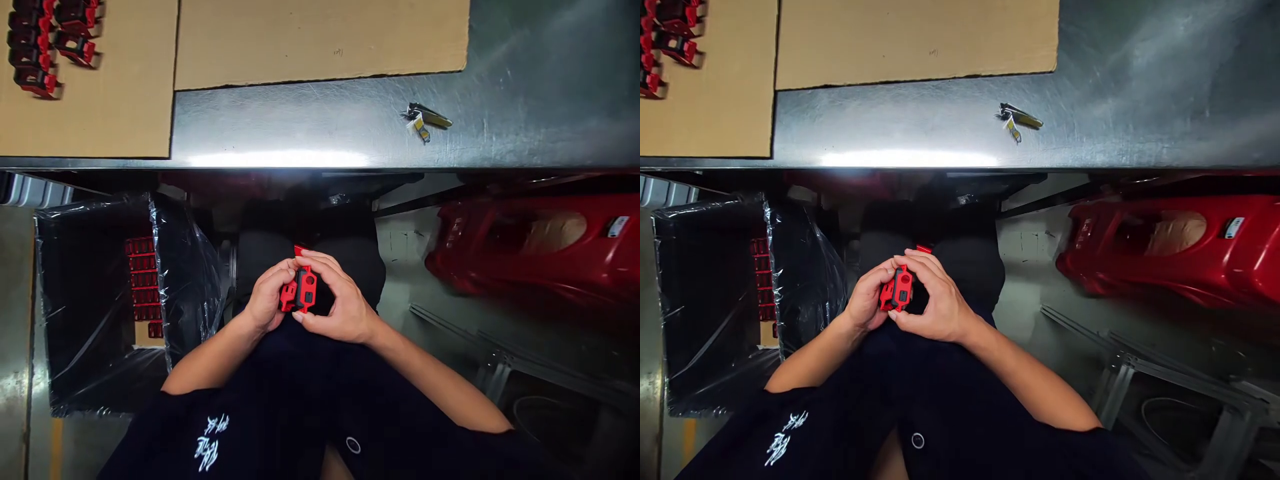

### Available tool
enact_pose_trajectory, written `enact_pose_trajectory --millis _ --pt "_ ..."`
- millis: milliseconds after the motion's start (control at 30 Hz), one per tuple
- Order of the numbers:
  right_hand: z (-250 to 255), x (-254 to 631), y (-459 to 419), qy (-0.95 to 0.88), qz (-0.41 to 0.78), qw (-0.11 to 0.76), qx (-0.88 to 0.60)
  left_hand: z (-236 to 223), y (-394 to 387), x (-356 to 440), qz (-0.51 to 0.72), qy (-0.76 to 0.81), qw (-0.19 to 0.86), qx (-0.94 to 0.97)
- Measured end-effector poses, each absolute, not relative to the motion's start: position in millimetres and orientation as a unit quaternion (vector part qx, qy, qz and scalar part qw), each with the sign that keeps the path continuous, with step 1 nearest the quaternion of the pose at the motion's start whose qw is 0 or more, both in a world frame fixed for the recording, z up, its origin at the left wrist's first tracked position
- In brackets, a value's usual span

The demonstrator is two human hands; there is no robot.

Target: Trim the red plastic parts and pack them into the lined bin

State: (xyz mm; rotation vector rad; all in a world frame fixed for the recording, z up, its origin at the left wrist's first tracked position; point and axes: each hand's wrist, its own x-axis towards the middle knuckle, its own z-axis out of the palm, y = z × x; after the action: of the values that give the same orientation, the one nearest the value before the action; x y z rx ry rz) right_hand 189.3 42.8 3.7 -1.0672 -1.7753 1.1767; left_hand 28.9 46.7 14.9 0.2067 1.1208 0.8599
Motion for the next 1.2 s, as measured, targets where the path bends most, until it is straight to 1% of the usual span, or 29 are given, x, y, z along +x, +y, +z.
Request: enact_pose_trajectory --millis 167,267,533,633,800,900,1100,1200 --pt "2 192 43 -0.694 0.464 0.369 -0.409 13 47 28 0.406 0.509 0.752 0.099" --pt "3 193 43 -0.685 0.476 0.37 -0.409 15 47 25 0.398 0.512 0.749 0.133" --pt "0 195 39 -0.606 0.577 0.37 -0.403 13 39 11 0.355 0.495 0.749 0.261" --pt "0 194 39 -0.623 0.556 0.375 -0.402 9 36 6 0.344 0.5 0.736 0.3" --pt "3 193 40 -0.68 0.473 0.386 -0.405 10 36 2 0.318 0.504 0.723 0.351" --pt "6 193 41 -0.704 0.445 0.383 -0.401 12 36 0 0.303 0.502 0.725 0.361" --pt "9 194 41 -0.703 0.448 0.371 -0.41 16 35 -1 0.296 0.489 0.742 0.351" --pt "10 196 40 -0.691 0.473 0.356 -0.415 17 35 0 0.291 0.485 0.746 0.352"
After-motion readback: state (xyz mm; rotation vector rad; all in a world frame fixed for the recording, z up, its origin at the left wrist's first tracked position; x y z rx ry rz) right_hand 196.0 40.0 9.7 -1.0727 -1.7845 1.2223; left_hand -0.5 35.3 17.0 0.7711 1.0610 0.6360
